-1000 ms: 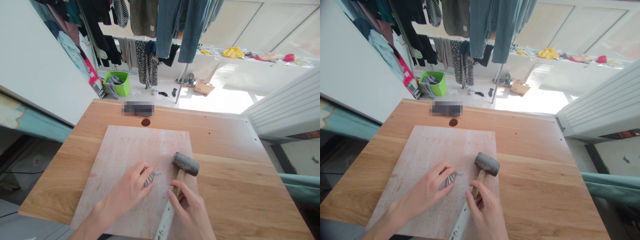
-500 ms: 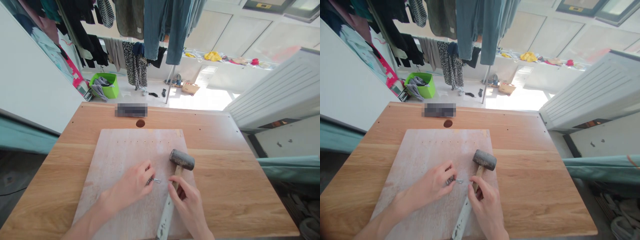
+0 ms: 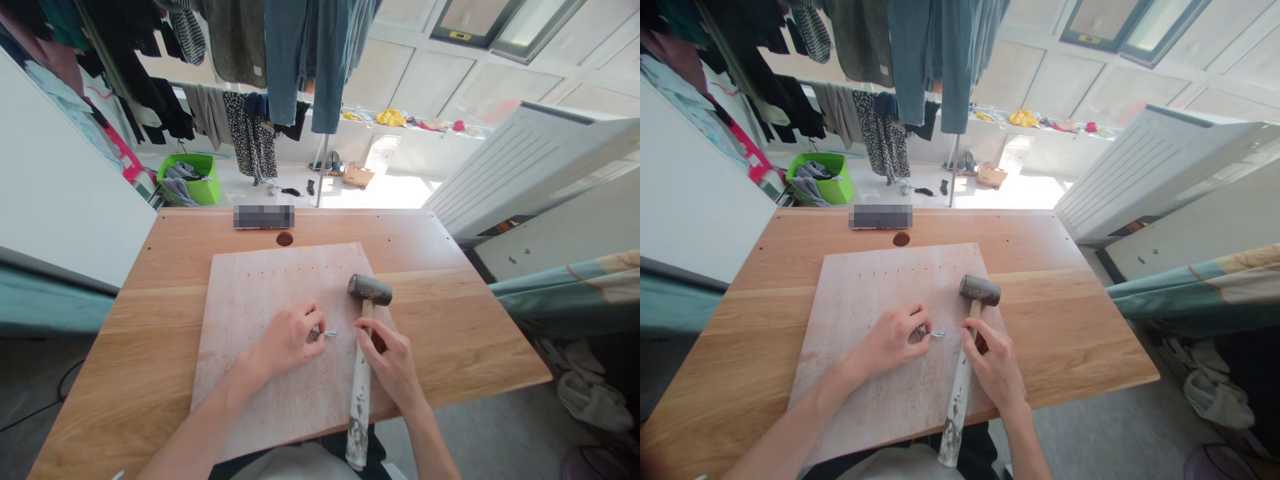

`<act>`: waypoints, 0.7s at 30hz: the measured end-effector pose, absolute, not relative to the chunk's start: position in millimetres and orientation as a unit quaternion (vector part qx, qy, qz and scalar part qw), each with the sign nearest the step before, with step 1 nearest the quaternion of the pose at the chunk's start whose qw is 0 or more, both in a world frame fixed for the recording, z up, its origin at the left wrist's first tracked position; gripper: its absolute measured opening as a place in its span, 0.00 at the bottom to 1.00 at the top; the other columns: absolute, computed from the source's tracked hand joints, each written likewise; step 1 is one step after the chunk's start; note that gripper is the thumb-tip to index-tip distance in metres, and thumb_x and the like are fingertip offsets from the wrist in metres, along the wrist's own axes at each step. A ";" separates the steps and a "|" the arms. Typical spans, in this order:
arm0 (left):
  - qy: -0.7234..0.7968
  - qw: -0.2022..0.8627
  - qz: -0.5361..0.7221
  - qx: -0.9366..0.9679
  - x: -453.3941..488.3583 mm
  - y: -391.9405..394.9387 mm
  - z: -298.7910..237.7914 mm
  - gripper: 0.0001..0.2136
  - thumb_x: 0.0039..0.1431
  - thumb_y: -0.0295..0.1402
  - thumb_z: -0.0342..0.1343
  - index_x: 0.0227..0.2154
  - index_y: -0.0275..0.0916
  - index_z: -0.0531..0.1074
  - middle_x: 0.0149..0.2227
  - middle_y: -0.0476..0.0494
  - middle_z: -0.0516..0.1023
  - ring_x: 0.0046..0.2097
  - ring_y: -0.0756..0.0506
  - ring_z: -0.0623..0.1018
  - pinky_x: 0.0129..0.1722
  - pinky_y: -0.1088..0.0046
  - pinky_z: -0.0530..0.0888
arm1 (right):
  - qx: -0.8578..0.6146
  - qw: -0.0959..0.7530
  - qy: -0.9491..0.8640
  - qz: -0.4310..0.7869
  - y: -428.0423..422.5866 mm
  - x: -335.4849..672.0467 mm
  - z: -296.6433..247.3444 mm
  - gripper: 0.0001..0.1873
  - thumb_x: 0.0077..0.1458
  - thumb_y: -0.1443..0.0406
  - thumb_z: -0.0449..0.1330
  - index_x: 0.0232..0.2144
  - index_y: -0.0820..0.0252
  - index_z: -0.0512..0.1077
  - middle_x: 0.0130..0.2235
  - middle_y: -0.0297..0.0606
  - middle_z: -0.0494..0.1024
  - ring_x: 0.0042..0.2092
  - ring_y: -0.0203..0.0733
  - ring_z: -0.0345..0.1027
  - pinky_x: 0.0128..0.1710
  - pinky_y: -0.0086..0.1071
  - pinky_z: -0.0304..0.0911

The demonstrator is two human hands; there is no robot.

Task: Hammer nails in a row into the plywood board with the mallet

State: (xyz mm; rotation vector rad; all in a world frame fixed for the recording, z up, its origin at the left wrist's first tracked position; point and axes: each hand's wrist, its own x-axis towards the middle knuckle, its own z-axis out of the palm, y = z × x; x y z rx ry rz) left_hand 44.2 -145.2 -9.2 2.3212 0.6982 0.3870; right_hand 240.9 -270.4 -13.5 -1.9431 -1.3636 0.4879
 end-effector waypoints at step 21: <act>0.270 0.327 0.158 0.892 41.6 -148.2 -10.4 0.05 0.50 0.23 0.59 0.30 0.39 0.72 0.34 0.52 0.73 0.31 0.51 0.72 0.33 0.75 0.67 | -0.738 0.367 -0.536 0.182 -268.3 239.5 -12.7 0.13 0.61 0.60 0.56 0.37 0.58 0.79 0.21 0.27 0.69 0.22 0.36 0.63 0.27 0.29 0.61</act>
